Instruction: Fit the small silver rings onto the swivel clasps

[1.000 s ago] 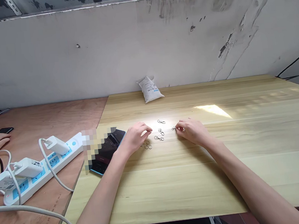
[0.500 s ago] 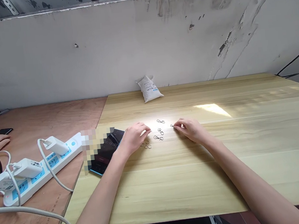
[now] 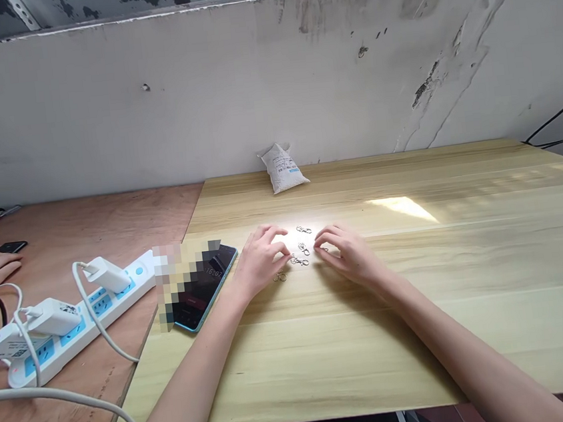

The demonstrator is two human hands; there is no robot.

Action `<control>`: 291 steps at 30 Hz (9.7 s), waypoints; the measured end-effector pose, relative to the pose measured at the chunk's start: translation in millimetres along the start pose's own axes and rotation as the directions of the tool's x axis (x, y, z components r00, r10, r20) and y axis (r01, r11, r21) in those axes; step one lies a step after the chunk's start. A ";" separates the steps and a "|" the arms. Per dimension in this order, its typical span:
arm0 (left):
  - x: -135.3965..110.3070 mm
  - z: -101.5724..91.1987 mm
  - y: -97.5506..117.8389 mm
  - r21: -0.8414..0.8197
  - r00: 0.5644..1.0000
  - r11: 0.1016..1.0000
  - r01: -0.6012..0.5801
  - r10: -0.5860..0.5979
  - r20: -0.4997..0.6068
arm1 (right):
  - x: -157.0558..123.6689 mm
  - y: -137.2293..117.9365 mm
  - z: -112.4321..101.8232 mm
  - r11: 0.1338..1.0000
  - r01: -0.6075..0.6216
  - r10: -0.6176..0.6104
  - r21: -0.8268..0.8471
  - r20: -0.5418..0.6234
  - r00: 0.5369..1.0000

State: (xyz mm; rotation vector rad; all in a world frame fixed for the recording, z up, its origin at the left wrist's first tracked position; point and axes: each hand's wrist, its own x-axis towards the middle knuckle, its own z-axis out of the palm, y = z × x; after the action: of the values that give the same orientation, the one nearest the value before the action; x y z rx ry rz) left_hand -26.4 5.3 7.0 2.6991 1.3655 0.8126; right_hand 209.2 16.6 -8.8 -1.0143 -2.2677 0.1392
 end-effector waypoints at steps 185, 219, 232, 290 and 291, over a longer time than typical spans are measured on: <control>-5.3 -14.6 -5.4 -0.239 0.927 0.934 0.267 -0.181 0.328 | 15.1 -5.6 1.0 0.980 -0.154 0.172 -0.124 0.143 0.975; 1.5 8.0 13.1 -0.567 0.938 0.748 0.346 -0.288 0.191 | 3.6 -32.8 23.7 0.868 -0.290 0.294 0.402 0.054 0.954; 5.1 2.9 14.3 -0.711 0.913 0.578 0.401 -0.315 0.259 | 5.0 -30.7 18.7 0.841 -0.250 0.266 0.481 0.036 0.963; 3.5 4.2 22.9 -0.576 0.953 0.787 0.221 -0.300 -0.044 | 7.7 -34.7 27.2 0.987 -0.079 0.095 0.143 -0.105 0.990; 3.2 5.1 23.2 -0.539 0.954 0.816 0.207 -0.290 -0.073 | 7.9 -36.6 28.1 0.991 -0.081 0.090 0.110 -0.079 0.993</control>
State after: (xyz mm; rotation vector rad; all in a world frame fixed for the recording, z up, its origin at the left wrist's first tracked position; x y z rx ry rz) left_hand -5.2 -5.6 9.4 2.0256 1.2483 1.1778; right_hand 165.4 1.0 -14.4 -1.0412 -2.1187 0.2471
